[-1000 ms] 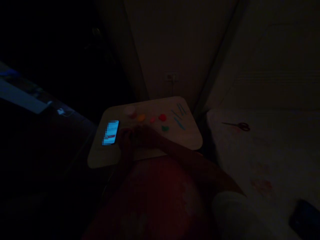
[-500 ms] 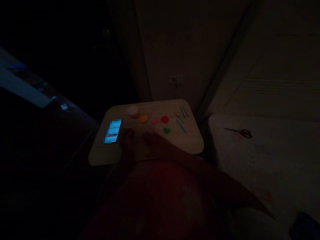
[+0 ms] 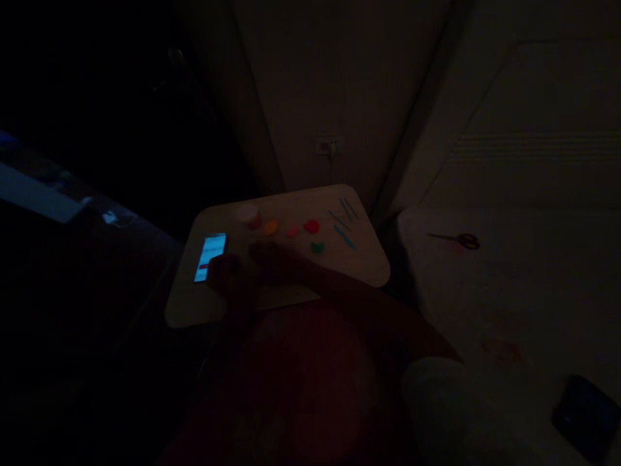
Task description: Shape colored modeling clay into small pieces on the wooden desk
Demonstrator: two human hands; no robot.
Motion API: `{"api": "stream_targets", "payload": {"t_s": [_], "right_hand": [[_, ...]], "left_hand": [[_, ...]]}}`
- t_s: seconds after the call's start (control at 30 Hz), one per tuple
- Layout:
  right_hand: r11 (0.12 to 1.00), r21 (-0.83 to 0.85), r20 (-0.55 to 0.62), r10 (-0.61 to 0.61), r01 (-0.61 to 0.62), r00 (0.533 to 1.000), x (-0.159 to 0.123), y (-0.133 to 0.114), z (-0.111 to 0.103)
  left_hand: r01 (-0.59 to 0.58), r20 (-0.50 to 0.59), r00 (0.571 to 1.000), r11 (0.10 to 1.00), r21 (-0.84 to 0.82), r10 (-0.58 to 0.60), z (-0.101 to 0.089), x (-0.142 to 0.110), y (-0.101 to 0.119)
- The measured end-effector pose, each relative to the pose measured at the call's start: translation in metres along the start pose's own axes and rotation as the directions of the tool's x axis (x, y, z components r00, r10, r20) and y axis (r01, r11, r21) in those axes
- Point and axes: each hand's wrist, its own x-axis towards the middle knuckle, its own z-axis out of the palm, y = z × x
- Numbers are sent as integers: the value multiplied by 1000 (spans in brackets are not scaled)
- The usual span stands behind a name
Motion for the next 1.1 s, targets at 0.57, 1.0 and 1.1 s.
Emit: {"api": "stream_targets", "payload": {"t_s": [0.57, 1.0, 1.1], "right_hand": [[995, 78, 76, -63, 57, 995, -66, -27, -6], [997, -10, -79, -74, 73, 994, 21, 1, 14], [999, 6, -69, -53, 54, 996, 15, 14, 13]], "left_hand": [[-11, -136, 991, 1000, -14, 9, 9, 2, -9], [-94, -118, 988, 995, 20, 96, 9, -1, -2], [-94, -112, 989, 995, 41, 98, 9, -2, -1]]}}
